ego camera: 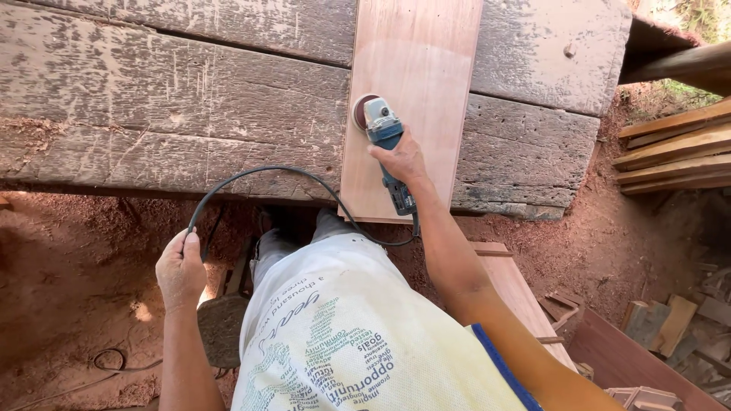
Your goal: The person picks up a rectangular wooden plank and places it on a workbench. They then use a handheld electric sander to smooth the surface of the plank, moving the tool back and forth across the wood. The person also retrieves additional planks from a pile on the floor and places them on the bench.
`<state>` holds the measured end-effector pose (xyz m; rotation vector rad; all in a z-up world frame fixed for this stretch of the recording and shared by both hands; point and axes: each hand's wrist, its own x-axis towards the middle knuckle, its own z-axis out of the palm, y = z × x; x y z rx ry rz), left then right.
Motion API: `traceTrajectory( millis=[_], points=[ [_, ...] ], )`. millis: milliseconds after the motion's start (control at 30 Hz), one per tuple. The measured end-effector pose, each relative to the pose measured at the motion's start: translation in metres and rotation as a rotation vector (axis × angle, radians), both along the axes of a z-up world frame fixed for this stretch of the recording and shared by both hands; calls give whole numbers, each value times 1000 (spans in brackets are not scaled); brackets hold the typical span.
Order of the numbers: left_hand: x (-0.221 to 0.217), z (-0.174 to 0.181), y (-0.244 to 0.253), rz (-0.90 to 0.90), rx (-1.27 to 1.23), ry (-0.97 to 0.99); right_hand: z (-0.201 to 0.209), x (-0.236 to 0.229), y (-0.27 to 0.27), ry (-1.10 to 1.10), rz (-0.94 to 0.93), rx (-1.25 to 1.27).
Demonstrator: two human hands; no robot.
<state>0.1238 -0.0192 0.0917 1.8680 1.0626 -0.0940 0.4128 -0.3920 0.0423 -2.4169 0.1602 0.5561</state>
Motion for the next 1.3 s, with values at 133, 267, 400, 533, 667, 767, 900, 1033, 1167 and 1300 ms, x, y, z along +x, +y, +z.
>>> traceTrajectory(
  millis=[133, 267, 400, 533, 667, 767, 900, 1033, 1167, 1300],
  points=[
    [1, 7, -3, 55, -58, 28, -3, 0, 13, 33, 54, 21],
    [9, 15, -3, 31, -34, 93, -10, 4, 17, -55, 37, 67],
    [10, 11, -4, 30, 0, 77, 2, 14, 3, -27, -39, 7],
    [10, 6, -3, 56, -13, 79, -5, 25, -28, -2, -123, 12],
    [17, 4, -4, 77, -26, 129, -5, 30, -67, -15, -243, 7],
    [24, 2, -5, 42, -3, 80, 0, 33, -88, -61, -269, -89],
    [34, 0, -6, 41, -36, 56, 12, 31, -102, -11, -338, -97],
    [42, -3, -5, 43, -60, 48, 10, 28, -115, -18, -405, -89],
    [46, -5, -4, 30, -90, 25, 13, 18, -124, -14, -456, -124],
    [53, 2, -8, -21, -58, 49, 20, -2, -128, -35, -499, -73]
  ],
)
